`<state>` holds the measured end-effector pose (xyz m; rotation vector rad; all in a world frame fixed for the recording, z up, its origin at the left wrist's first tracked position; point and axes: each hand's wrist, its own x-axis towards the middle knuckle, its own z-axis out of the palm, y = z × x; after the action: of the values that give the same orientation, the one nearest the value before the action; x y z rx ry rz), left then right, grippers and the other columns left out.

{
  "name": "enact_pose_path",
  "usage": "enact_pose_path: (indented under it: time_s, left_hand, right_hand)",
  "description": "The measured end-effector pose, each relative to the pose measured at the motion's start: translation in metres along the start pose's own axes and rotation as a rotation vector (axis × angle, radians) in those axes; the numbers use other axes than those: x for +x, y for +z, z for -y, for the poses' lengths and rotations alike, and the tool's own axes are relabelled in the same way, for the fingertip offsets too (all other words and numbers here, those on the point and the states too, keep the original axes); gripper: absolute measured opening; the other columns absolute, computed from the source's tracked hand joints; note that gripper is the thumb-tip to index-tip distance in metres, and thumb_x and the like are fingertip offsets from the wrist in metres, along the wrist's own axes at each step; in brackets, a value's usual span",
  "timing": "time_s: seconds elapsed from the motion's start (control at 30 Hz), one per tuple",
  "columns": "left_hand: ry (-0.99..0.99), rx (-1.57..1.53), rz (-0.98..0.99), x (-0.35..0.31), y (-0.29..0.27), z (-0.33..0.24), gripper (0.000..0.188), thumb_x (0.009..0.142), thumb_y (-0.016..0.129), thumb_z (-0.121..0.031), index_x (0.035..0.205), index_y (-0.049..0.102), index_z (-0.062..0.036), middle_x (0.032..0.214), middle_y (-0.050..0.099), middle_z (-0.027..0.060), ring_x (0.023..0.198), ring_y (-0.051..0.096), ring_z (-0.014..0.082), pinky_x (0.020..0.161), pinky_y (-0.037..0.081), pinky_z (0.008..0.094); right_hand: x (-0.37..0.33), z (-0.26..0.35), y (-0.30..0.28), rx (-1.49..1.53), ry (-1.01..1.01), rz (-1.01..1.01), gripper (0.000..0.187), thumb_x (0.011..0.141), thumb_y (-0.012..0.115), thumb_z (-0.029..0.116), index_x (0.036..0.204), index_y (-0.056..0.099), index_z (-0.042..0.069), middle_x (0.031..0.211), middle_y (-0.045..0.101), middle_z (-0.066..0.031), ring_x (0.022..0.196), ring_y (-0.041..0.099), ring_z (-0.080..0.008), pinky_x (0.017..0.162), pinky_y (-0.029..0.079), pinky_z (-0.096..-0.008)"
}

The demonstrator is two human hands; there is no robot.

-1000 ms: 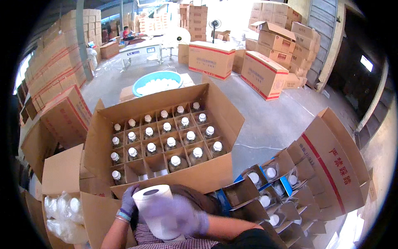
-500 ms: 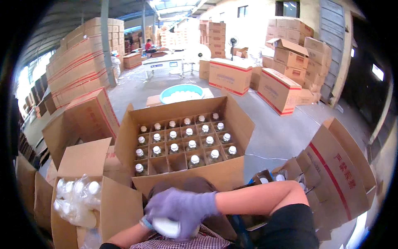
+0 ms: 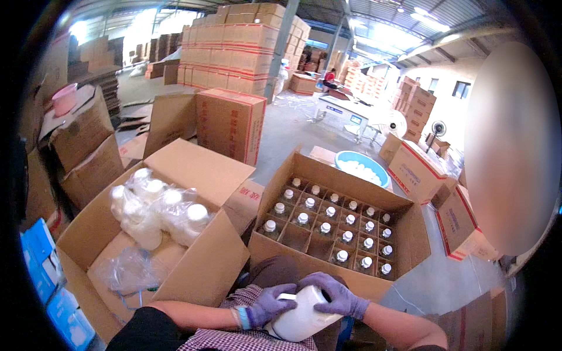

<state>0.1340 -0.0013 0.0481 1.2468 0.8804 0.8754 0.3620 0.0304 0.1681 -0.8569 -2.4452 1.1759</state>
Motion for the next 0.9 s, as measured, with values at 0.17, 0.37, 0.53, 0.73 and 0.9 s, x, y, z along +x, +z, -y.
enact_pose_path:
  time_s: [0.17, 0.37, 0.53, 0.73, 0.9]
  left_hand:
    - [-0.135, -0.068, 0.381, 0.000, -0.028, -0.049, 0.070, 0.085, 0.080, -0.029, 0.143, 0.053, 0.0015, 0.134, 0.063, 0.0131, 0.120, 0.058, 0.0185, 0.104, 0.046, 0.0328]
    - [-0.150, -0.140, 0.373, -0.018, -0.051, -0.020, 0.074, 0.080, 0.085, -0.025, 0.142, 0.053, 0.0006, 0.131, 0.064, 0.0109, 0.119, 0.059, 0.0174, 0.103, 0.048, 0.0340]
    - [-0.136, -0.273, 0.289, -0.025, -0.020, -0.036, 0.080, 0.080, 0.085, -0.025, 0.145, 0.047, 0.0004, 0.132, 0.062, 0.0076, 0.119, 0.059, 0.0167, 0.103, 0.047, 0.0330]
    - [-0.195, -0.337, 0.487, -0.006, -0.045, -0.061, 0.086, 0.081, 0.082, -0.028, 0.150, 0.042, 0.0008, 0.141, 0.056, 0.0097, 0.128, 0.053, 0.0183, 0.111, 0.041, 0.0367]
    - [-0.004, -0.159, 0.409, -0.013, -0.041, -0.033, 0.088, 0.082, 0.081, -0.026, 0.153, 0.036, 0.0013, 0.143, 0.056, 0.0133, 0.130, 0.052, 0.0189, 0.110, 0.041, 0.0360]
  right_hand:
    - [-0.001, 0.020, 0.004, -0.253, 0.029, -0.089, 0.094, 0.076, 0.074, 0.060, 0.148, 0.043, 0.008, 0.148, 0.043, -0.0197, 0.139, 0.039, -0.0415, 0.117, 0.027, -0.0548]
    - [0.007, 0.071, 0.014, -0.468, -0.025, 0.113, 0.094, 0.074, 0.069, 0.064, 0.151, 0.042, 0.018, 0.158, 0.031, -0.0234, 0.145, 0.027, -0.0498, 0.112, 0.016, -0.0724]
    - [-0.017, 0.042, 0.012, -0.203, -0.051, -0.136, 0.081, 0.074, 0.076, 0.042, 0.145, 0.046, 0.016, 0.150, 0.041, -0.0202, 0.143, 0.034, -0.0426, 0.114, 0.027, -0.0637]
    - [-0.035, 0.039, -0.028, -0.396, -0.054, -0.131, 0.041, 0.082, 0.074, 0.028, 0.118, 0.061, 0.013, 0.119, 0.057, -0.0143, 0.112, 0.057, -0.0333, 0.096, 0.047, -0.0446]
    - [-0.005, 0.064, -0.044, -0.542, 0.001, 0.077, 0.036, 0.079, 0.075, 0.030, 0.108, 0.062, 0.012, 0.097, 0.061, -0.0093, 0.090, 0.063, -0.0305, 0.077, 0.052, -0.0414]
